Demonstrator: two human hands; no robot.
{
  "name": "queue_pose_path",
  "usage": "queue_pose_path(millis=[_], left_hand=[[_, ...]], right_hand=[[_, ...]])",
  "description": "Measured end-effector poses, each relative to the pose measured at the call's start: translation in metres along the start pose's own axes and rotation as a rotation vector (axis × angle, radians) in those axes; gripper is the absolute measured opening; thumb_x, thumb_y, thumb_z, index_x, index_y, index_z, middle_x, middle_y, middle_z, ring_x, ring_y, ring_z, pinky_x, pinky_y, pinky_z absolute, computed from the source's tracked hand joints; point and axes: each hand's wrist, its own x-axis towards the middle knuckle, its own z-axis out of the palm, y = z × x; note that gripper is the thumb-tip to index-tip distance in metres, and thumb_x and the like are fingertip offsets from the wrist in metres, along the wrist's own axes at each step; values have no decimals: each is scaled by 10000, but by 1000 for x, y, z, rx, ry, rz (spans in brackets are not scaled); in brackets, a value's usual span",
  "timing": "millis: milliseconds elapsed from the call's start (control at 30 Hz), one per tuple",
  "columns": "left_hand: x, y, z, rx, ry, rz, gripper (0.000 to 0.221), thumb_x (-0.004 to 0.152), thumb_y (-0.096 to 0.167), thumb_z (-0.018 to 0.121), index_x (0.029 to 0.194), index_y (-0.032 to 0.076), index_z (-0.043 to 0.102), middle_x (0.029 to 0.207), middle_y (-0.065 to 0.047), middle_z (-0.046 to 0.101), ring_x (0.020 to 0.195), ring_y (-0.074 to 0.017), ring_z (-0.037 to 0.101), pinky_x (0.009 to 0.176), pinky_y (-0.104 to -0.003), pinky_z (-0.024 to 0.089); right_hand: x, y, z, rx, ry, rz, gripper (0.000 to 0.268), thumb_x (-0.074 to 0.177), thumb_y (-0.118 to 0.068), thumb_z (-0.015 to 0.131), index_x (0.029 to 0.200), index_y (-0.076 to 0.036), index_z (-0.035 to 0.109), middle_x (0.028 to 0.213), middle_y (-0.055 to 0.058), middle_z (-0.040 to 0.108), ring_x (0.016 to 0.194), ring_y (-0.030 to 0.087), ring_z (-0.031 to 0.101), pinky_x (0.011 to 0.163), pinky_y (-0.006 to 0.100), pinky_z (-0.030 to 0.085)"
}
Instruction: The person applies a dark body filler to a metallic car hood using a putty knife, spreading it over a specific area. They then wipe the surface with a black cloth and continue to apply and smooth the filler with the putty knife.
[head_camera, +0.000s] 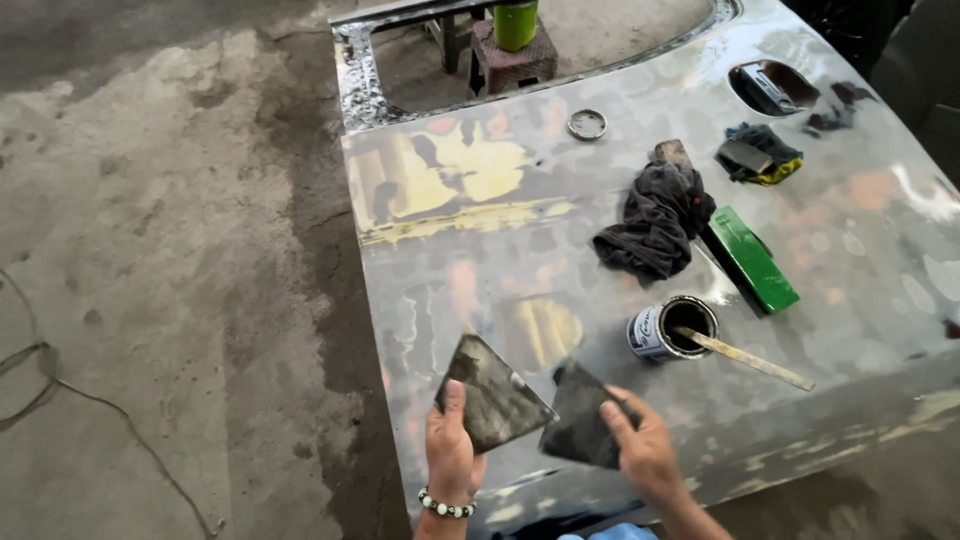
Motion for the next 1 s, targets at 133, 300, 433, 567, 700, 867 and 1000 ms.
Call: queue_pose_path(millis=[133, 300, 433, 567, 700, 867, 1000], left_hand=[[-3, 2, -3, -422, -193, -312, 302, 998, 294, 575, 1105, 22, 652, 940, -119, 746, 806, -234, 739, 727, -395, 611], [-5, -20, -7, -676, -324, -578, 286, 997, 260, 589, 1159, 33, 652, 965, -123, 751, 847, -244, 746, 761, -395, 609], [-11, -14, 12, -575, -217, -507, 278, 981, 240, 615, 1151, 24, 654, 959, -116, 757, 834, -239, 745, 750, -396, 609], [0, -4, 14, -377, -21, -224, 260, 952, 195, 644, 1132, 7, 659, 928, -118, 755, 786, -249, 740, 714, -414, 614], [5, 17, 3, -370, -23, -127, 257, 974, 197, 652, 1111, -19, 632, 915, -141, 738, 767, -265, 739, 708, -427, 617], [-15, 11, 7, -392, -377, -406, 322, 951, 247, 635, 1166, 8, 624, 896, -135, 739, 758, -247, 741, 695, -410, 615], [-27, -2, 27, -389, -471, -553, 357, 960, 236, 642, 1217, -12, 633, 935, -139, 748, 782, -240, 737, 716, -390, 616]], right_hand=[[12, -48, 10, -51, 33, -102, 302, 1001, -152, 597, 1207, 57, 666, 952, 79, 726, 816, 131, 661, 738, 281, 553], [22, -91, 40, -31, 9, -307, 305, 1058, -150, 585, 1247, 79, 656, 983, 64, 691, 849, 102, 621, 750, 243, 518], [4, -103, 61, -136, -8, -364, 351, 1035, -177, 573, 1282, 60, 649, 992, 59, 712, 853, 86, 644, 759, 217, 535], [-17, -49, 41, -411, 60, -73, 487, 1055, -197, 588, 1510, -34, 643, 778, 176, 559, 673, 206, 420, 571, 350, 319], [-7, -30, 20, -322, -373, 96, 338, 971, -221, 629, 1194, 13, 728, 1000, 32, 782, 927, 82, 673, 831, 267, 551], [32, -89, 19, 80, 85, -55, 277, 985, -332, 611, 991, -56, 592, 843, 63, 603, 751, 174, 577, 676, 359, 518], [63, -49, 15, 49, 212, 104, 335, 980, -413, 532, 1012, -88, 604, 864, 50, 623, 765, 163, 574, 723, 348, 544]])
